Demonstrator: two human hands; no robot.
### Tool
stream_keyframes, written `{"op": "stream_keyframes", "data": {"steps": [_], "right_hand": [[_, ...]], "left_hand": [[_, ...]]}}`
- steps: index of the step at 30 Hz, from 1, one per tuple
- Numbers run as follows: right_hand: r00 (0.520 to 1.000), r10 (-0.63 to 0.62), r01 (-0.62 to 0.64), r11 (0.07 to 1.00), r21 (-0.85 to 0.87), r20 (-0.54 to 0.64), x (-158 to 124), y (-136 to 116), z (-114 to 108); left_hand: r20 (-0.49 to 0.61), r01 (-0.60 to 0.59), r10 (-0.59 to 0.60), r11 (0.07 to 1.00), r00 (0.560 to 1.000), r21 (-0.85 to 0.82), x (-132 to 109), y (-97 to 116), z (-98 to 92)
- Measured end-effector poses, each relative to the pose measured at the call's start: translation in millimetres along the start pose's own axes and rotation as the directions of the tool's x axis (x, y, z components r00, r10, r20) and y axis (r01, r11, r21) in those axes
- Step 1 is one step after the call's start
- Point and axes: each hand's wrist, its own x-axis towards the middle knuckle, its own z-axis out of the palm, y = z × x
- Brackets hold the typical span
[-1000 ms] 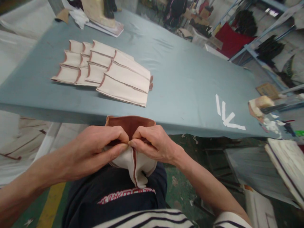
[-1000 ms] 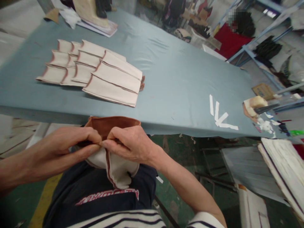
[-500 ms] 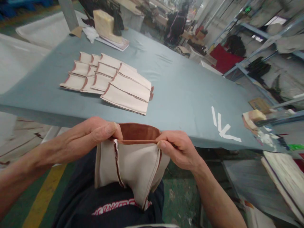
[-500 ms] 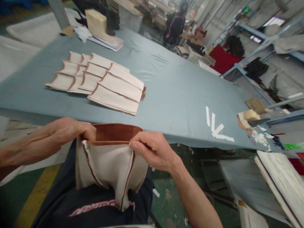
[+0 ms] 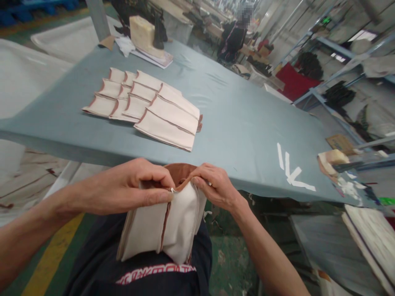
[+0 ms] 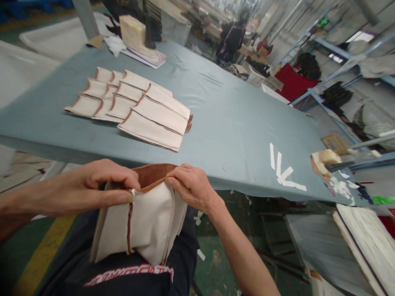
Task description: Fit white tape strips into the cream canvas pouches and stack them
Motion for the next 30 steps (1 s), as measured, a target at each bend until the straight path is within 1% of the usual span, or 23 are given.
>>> {"op": "stream_keyframes", "data": {"steps": [4,7,8,10,13,16,18,21,24,30], "right_hand": [[0.984,-0.163,0.165,0.986,0.028,-0.068,9.7,-24.3,-1.1],[0.965,-0.216,0.232,0.968,0.095,-0.148,17.9,-39.7,7.0],[0.965,-0.206,0.225,0.968,0.109,-0.162,20.4,-42.7,10.4],[0.975,-0.159,0.179,0.975,0.13,-0.155,24.5,-45.0,17.1],[0.982,-0.126,0.15,0.973,0.177,-0.14,28.1,-41.8,24.3],[0.978,-0.133,0.17,0.956,0.24,-0.163,29.6,-37.4,28.6],[0.982,-0.118,0.159,0.943,0.294,-0.15,30.2,-36.5,30.5],[0.992,-0.063,0.099,0.929,0.357,-0.112,31.1,-38.6,31.3],[0.998,0.009,0.013,0.92,0.391,-0.055,32.8,-42.0,30.1],[0.989,0.124,-0.145,0.859,0.491,0.076,36.4,-42.6,28.7]], "left_hand": [[0.04,-0.012,0.012,1.0,0.999,-0.007,-2.2,-1.6,-4.2],[0.034,-0.023,0.023,1.0,0.999,-0.01,-2.0,-4.6,-6.5],[0.021,-0.025,0.026,1.0,0.999,-0.008,-1.9,-4.9,-7.1],[-0.021,-0.028,0.028,1.0,0.999,0.004,-2.2,-4.5,-8.5],[-0.059,-0.013,0.015,1.0,0.998,0.027,-4.0,-3.3,-11.5],[-0.036,0.009,-0.008,1.0,0.999,0.027,-6.2,-3.6,-13.9],[-0.028,0.018,-0.018,1.0,0.999,0.018,-6.9,-4.1,-14.2],[-0.032,0.029,-0.029,1.0,0.999,0.006,-7.0,-4.2,-13.3],[-0.027,0.035,-0.035,0.999,0.999,-0.006,-7.0,-4.3,-13.2],[-0.039,0.048,-0.05,0.998,0.998,-0.037,-4.9,-4.5,-14.7]]}}
